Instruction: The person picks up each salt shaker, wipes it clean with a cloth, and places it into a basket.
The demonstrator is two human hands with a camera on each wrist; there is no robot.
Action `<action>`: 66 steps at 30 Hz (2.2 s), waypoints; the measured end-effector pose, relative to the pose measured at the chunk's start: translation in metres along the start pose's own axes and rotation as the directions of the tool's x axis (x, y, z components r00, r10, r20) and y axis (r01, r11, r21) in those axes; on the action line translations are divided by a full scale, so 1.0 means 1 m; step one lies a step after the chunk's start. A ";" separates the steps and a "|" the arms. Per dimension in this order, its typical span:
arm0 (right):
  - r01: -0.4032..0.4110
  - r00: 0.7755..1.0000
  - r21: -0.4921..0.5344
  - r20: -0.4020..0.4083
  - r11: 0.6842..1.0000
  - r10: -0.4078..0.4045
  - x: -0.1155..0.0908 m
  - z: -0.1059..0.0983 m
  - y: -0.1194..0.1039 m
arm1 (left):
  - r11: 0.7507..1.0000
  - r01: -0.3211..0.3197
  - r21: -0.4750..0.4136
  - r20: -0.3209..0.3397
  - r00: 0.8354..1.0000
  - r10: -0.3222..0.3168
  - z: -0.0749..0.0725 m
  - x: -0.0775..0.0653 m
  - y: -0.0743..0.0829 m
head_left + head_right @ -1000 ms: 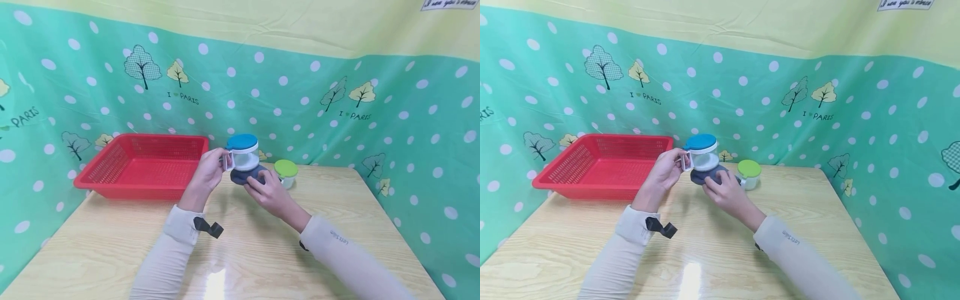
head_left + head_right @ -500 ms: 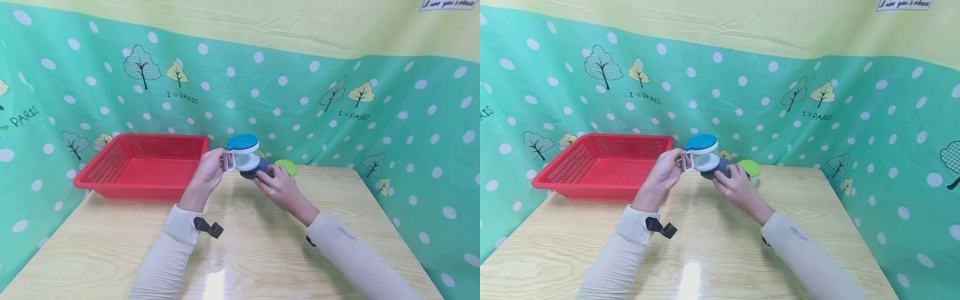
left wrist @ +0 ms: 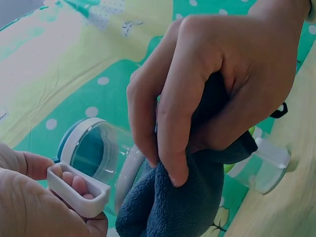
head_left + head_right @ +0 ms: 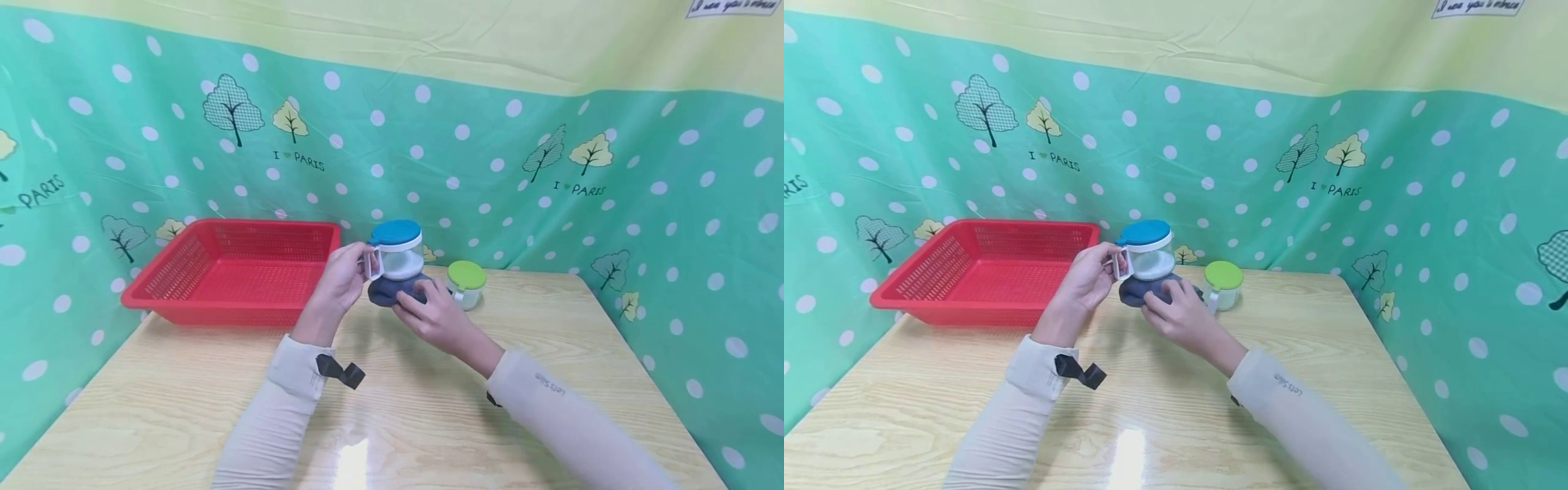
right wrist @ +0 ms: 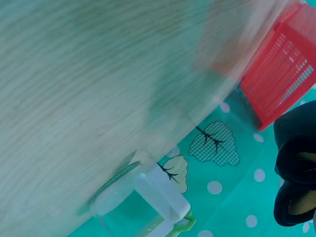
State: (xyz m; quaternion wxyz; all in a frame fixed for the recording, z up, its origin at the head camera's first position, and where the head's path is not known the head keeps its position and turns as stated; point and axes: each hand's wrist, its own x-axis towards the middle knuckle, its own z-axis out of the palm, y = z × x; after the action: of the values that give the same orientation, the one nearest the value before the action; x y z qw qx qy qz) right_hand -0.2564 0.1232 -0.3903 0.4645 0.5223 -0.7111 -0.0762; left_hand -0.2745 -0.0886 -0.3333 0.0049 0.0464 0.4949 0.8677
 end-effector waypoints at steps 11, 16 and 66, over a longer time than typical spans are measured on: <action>-0.021 0.998 0.026 -0.062 0.999 0.023 -0.023 -0.009 0.013 | 0.999 0.032 0.025 -0.040 0.999 -0.031 -0.004 0.002 0.002; -0.085 0.995 0.015 -0.055 0.996 0.085 -0.031 -0.006 0.024 | 0.999 0.046 0.023 -0.014 0.999 -0.046 -0.005 0.001 0.003; -0.431 0.892 0.209 -0.048 0.878 0.450 -0.043 -0.017 0.042 | 0.998 0.033 0.060 0.085 0.996 -0.038 -0.008 0.001 0.006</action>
State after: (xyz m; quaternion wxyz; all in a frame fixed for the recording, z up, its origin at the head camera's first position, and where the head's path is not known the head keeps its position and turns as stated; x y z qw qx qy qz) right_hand -0.2715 0.1827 -0.3810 0.4503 0.3921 -0.7923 0.1257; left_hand -0.2763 -0.0980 -0.3320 0.0402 0.0751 0.5204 0.8497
